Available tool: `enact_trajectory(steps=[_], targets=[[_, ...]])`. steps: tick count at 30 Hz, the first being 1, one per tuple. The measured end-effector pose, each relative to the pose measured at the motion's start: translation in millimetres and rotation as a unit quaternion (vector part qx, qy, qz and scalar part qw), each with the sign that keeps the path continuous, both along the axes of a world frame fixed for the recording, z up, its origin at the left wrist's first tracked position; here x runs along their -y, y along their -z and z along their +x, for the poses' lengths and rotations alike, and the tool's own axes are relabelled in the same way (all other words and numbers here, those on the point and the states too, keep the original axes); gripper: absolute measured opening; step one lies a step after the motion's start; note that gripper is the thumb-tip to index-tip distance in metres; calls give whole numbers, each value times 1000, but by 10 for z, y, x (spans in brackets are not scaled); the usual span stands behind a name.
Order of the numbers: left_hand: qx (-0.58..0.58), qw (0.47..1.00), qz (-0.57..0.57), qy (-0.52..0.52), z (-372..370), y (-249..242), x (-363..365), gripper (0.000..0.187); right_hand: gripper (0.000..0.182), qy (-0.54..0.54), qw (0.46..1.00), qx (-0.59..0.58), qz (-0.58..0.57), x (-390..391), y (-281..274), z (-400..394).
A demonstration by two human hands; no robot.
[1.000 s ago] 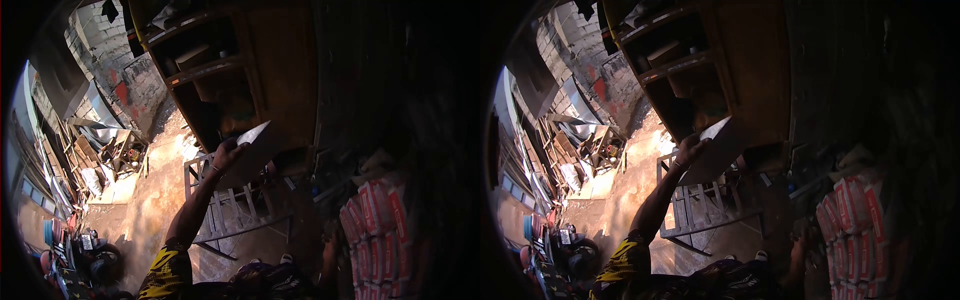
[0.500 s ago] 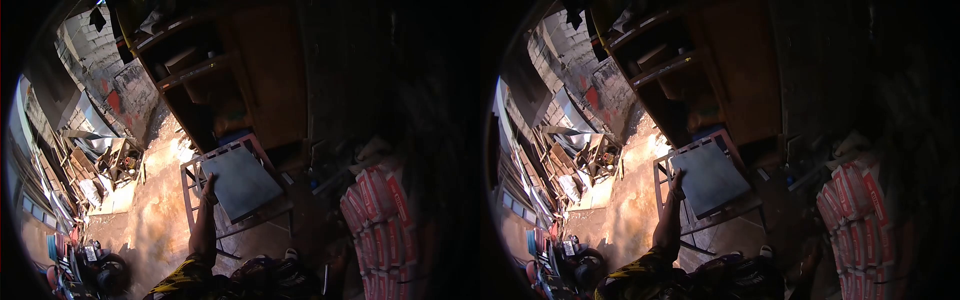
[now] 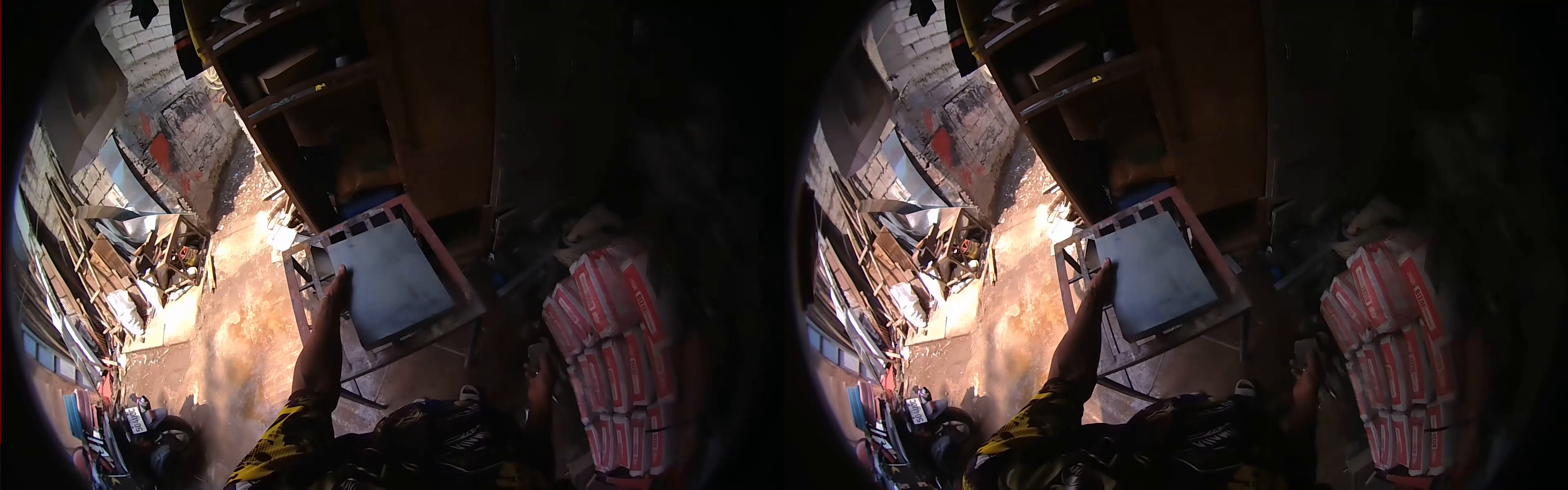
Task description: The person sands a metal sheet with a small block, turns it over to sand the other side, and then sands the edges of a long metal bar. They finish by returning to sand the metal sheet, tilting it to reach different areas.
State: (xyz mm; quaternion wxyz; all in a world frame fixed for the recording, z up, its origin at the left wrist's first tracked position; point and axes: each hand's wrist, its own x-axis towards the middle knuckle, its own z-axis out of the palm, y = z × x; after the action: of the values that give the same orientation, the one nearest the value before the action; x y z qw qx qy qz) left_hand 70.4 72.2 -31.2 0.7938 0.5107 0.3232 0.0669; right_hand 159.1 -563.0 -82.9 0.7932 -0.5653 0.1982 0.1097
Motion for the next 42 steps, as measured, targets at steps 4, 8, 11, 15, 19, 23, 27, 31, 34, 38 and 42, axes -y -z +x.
enact_trajectory(steps=[4,8,11,15,19,23,27,31,34,38,42], targets=[[-77,996,11,-37,-102,-292,209,96,48,32,999,-9,-3,92,25,-46],[-60,996,-53,-49,-115,-255,163,94,45,53,998,-34,-8,299,241,-90],[-29,999,28,-32,-110,111,-105,96,44,52,995,-5,80,285,109,-218],[30,998,-42,30,-136,-78,90,101,38,41,995,21,90,217,-32,-260],[76,990,-121,9,-143,-237,146,94,31,52,993,47,93,62,-192,-257],[83,983,-157,-45,0,-349,96,59,28,33,990,79,109,-20,-366,-263],[113,988,-70,-76,435,-781,126,31,29,14,993,64,99,-49,-356,-227],[138,980,146,9,847,-1881,381,36,29,8,997,43,71,8,-231,-238],[166,900,388,113,937,-2931,838,44,28,15,997,38,59,39,-175,-269],[33,614,741,269,1350,-3390,940,61,29,19,998,36,53,130,-132,-331],[-16,466,797,383,1661,-3169,1015,52,31,66,996,-16,55,155,-254,-411]])
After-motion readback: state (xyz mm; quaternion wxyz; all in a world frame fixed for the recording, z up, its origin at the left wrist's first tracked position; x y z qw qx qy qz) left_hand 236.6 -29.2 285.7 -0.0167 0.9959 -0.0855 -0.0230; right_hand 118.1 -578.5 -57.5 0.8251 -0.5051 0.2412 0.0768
